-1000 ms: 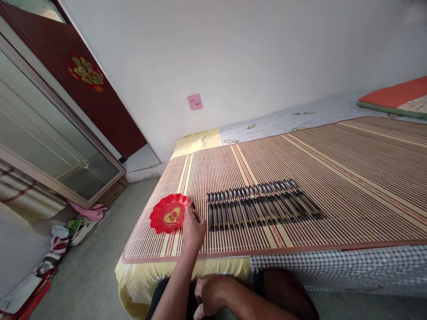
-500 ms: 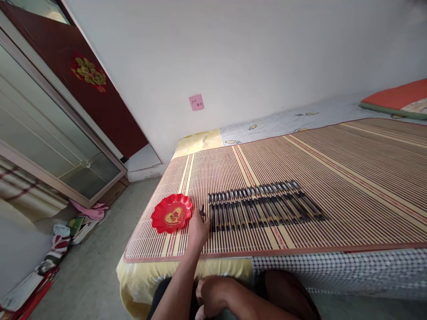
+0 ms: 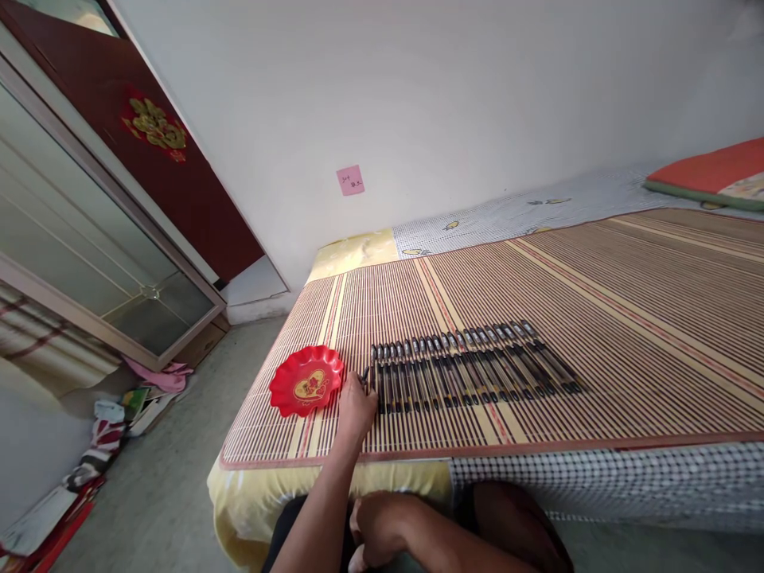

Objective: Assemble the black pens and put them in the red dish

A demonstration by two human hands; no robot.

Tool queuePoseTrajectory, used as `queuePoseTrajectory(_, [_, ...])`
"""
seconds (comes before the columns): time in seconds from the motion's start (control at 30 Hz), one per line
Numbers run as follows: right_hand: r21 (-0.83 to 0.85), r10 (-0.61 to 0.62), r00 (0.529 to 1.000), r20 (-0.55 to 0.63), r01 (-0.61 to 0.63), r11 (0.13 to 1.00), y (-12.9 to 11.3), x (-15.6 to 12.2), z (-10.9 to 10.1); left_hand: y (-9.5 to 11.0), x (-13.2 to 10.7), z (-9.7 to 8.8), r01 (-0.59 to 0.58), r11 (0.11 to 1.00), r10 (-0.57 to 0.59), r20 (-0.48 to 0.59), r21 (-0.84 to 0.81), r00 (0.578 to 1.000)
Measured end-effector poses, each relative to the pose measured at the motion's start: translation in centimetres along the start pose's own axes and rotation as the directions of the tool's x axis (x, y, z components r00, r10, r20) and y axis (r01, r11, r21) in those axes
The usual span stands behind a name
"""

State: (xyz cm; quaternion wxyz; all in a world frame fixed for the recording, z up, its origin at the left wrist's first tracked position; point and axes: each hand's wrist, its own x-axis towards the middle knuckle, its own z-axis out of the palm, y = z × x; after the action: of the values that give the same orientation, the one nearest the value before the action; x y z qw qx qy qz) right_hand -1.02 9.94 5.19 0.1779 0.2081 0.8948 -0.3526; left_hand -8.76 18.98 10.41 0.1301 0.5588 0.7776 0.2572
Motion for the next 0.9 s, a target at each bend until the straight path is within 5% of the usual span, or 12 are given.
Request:
queuePoseTrajectory(0.57, [0.023, 0.006, 1.000, -0.018, -0.006, 1.000, -0.3, -1.2, -0.6, 0.2, 0.0, -0.1, 0.017, 0.994, -0.018, 0.006, 0.108, 1.000])
queuePoseTrajectory(0.73, [0.038, 0.012, 1.000, -0.018, -0.011, 0.999, -0.4, -1.3, -0.7, -0.3, -0.3, -0.7, 0.047, 0.999, -0.047, -0.012, -0.029, 0.999])
queuePoseTrajectory(0.9, [0.137, 0.069, 0.998, -0.010, -0.067, 0.988, -0.8, -1.8, -0.8, -0.9, -1.2, -1.8, 0.035, 0.943, -0.018, 0.055, -0.330, 0.998])
